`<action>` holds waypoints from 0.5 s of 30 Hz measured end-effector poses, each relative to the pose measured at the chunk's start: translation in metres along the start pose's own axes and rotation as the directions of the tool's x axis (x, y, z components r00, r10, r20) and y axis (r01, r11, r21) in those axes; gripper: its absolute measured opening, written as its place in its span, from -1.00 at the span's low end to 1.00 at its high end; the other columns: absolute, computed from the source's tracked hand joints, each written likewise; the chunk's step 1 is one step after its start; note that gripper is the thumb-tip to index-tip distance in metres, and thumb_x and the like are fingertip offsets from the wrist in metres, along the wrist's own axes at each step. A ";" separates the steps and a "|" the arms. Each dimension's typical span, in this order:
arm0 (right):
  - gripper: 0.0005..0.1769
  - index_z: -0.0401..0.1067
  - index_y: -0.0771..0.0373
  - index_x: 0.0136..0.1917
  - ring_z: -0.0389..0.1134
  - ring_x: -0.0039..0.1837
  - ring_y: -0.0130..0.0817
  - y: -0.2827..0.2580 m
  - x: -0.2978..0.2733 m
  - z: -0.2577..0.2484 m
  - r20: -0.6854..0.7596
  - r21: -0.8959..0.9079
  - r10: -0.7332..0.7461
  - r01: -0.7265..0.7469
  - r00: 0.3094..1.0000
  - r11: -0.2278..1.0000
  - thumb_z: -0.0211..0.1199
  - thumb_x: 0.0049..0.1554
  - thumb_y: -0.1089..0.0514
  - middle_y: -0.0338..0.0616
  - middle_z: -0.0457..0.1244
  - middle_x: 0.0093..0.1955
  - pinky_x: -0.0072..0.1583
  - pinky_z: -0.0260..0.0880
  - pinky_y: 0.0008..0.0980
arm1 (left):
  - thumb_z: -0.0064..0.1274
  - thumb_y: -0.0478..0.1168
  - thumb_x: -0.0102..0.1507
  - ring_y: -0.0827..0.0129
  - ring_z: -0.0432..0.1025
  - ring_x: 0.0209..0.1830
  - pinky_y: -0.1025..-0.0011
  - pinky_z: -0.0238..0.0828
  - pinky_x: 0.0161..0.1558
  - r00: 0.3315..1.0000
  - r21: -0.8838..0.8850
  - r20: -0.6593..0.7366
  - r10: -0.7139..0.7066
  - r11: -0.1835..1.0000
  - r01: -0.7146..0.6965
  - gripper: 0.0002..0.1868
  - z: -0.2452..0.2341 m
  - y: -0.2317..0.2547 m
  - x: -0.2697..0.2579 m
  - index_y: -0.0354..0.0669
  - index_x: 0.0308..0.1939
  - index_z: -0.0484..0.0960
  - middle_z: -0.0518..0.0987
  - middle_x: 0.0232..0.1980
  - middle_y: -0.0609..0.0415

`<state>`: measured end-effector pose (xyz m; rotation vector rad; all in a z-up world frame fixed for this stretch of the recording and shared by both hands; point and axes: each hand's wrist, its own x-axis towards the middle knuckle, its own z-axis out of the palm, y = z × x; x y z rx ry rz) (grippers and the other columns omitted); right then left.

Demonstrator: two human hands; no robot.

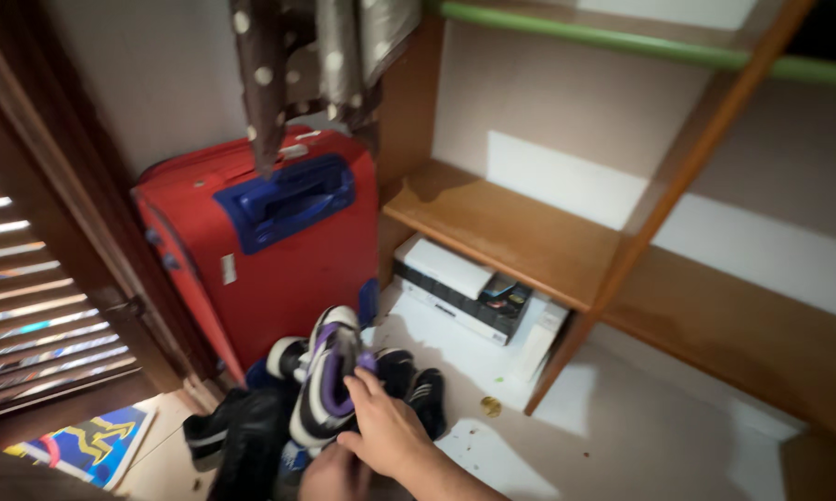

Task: The person removes various shoes from a wooden shelf and places them on the floor next to a red suitcase. They then pick up pairs of shoes from the floor and place them back onto the shelf, arranging them neatly.

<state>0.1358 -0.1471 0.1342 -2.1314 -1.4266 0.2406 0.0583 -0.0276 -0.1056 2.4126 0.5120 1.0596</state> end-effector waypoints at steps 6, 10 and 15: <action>-0.19 0.21 0.21 0.46 0.34 0.24 0.21 0.019 -0.018 -0.063 -0.095 -0.059 -0.026 0.020 0.995 0.998 0.46 0.03 0.03 0.07 0.08 0.54 0.22 0.34 0.02 | 0.45 -0.07 -0.07 0.23 0.54 -0.62 0.27 0.53 -0.44 0.938 -0.158 -0.301 -0.173 0.979 0.130 -0.72 0.061 0.001 0.030 -0.06 -0.37 0.76 0.61 -0.57 -0.01; -0.37 0.32 0.12 0.38 0.44 0.09 -0.05 0.039 -0.036 -0.146 -0.247 -0.077 0.055 -0.076 0.967 0.994 0.40 0.08 0.01 -0.10 0.18 0.47 0.15 0.41 -0.10 | 0.49 -0.10 -0.09 0.34 0.52 -0.67 0.36 0.50 -0.48 0.958 -0.319 -0.229 -0.173 0.943 0.094 -0.74 0.095 0.069 0.114 -0.04 -0.40 0.78 0.61 -0.62 0.03; -0.60 0.48 0.09 0.17 0.49 -0.05 -0.24 0.063 -0.068 -0.276 -0.619 -0.054 0.113 -0.186 0.777 0.981 0.38 0.04 0.07 -0.23 0.34 0.23 0.00 0.49 -0.28 | 0.43 -0.21 -0.07 0.40 0.48 -0.66 0.42 0.43 -0.54 0.938 -0.452 -0.344 0.028 0.871 -0.192 -0.82 0.043 0.251 0.214 -0.07 -0.43 0.77 0.61 -0.57 0.07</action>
